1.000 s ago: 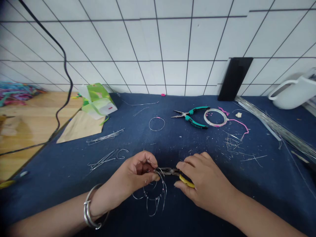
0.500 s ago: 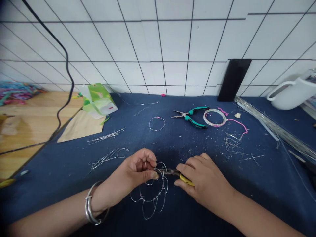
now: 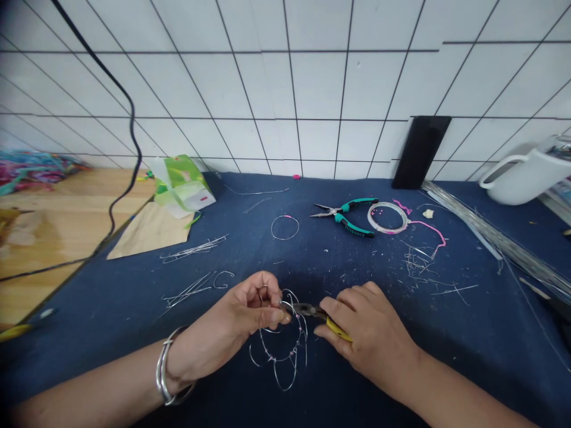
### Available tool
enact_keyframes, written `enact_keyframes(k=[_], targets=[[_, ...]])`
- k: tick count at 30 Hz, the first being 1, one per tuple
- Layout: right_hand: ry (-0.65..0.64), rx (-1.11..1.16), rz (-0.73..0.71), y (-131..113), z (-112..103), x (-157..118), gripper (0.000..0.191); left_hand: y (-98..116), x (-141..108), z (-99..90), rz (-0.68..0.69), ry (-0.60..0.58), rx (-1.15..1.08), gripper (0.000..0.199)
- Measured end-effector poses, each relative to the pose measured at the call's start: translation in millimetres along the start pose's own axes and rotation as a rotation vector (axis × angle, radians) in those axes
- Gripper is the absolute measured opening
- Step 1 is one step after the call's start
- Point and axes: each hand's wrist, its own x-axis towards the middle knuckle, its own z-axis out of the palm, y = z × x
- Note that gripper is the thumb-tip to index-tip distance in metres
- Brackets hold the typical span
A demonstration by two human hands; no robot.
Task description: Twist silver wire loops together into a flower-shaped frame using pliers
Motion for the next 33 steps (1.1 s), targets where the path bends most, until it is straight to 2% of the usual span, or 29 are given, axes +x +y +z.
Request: enact_keyframes(k=[9, 17, 21, 25, 33], targets=[[0.049, -0.053, 0.007, -4, 1, 1, 0.025, 1, -4, 3.8, -0.071, 0.023, -0.076, 0.016], [0.093, -0.132, -0.014, -9, 0, 0, 0.023, -4, -4, 8.3, -0.045, 0.094, -0.127, 0.019], [0.131, -0.175, -0.015, -11, 2, 0, 0.021, -4, -4, 10.4, -0.027, 0.12, -0.093, 0.019], [0.11, -0.145, -0.005, -13, 2, 1, 0.021, -3, -4, 11.1, -0.016, 0.14, -0.051, 0.017], [0.029, -0.002, 0.007, -7, -1, 1, 0.022, -4, -4, 4.8, 0.043, 0.028, 0.029, 0.015]])
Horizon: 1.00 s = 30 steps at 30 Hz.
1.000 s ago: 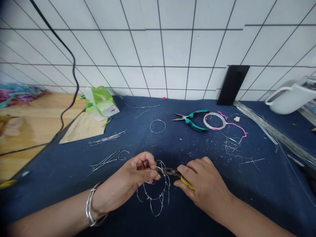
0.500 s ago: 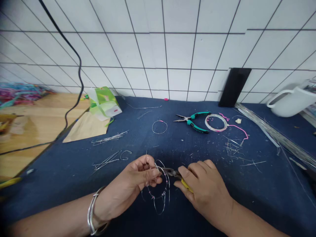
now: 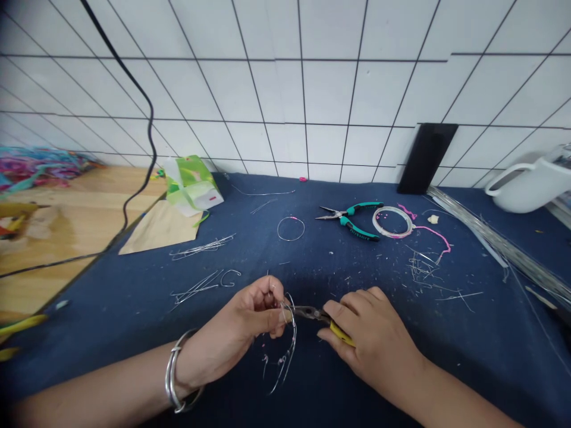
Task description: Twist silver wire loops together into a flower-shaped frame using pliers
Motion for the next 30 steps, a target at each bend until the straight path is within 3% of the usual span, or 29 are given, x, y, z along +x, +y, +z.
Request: enact_keyframes(k=[9, 25, 30], targets=[[-0.029, 0.034, 0.022, 3, -1, -1, 0.021, -1, 3, -2.4, 0.059, 0.031, 0.181, 0.01], [-0.045, 0.021, 0.029, 4, 0, -1, 0.021, 0, 5, -10.4, -0.036, -0.03, 0.002, 0.012], [-0.016, 0.009, 0.041, 2, 0, -1, 0.022, 0, 7, -7.9, 0.017, -0.081, -0.004, 0.019]])
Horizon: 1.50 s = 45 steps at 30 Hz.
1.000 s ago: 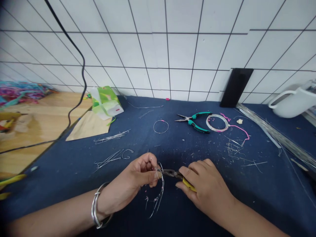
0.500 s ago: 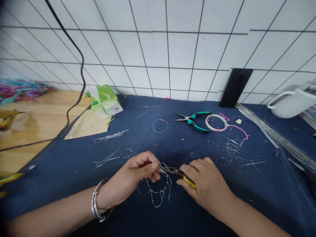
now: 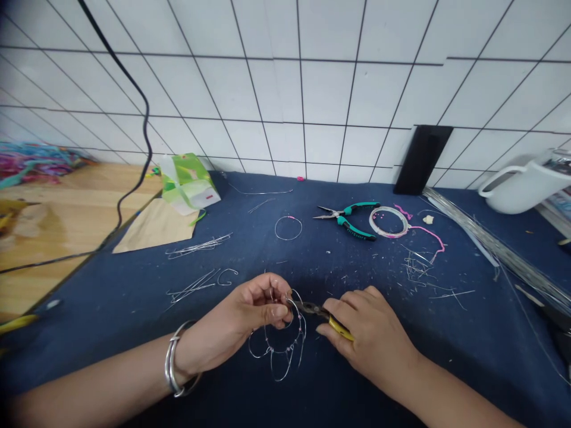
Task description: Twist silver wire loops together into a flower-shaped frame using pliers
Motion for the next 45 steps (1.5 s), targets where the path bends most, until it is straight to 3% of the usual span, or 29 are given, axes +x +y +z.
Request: enact_keyframes(k=[22, 30, 45], targets=[[-0.086, -0.018, 0.044, -3, -9, 2, 0.026, -3, -1, 1.4, -0.053, 0.071, 0.085, 0.018], [-0.094, -0.001, 0.037, -2, -9, 4, 0.027, -4, -1, 2.9, -0.055, 0.029, 0.108, 0.015], [-0.137, 0.088, -0.012, -1, -10, 6, 0.026, -5, -3, 4.3, -0.126, 0.008, 0.103, 0.029]])
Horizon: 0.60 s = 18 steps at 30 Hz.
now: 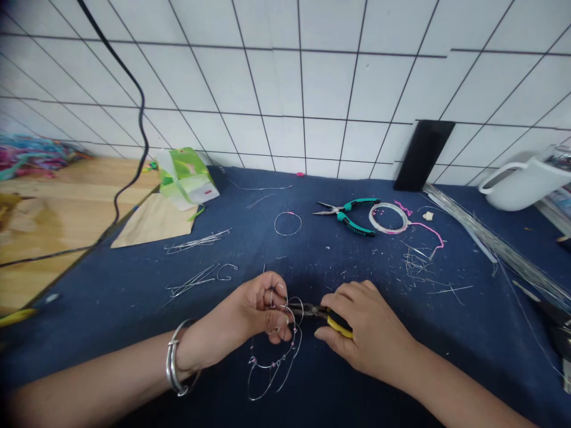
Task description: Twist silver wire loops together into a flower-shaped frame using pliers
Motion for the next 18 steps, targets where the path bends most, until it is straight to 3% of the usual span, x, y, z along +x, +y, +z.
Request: enact_keyframes(k=[18], targets=[[-0.101, 0.095, -0.071, 4.1, -4.2, 0.4, 0.024, 3.7, -1.0, -3.2, -0.094, -0.171, 0.049, 0.024]])
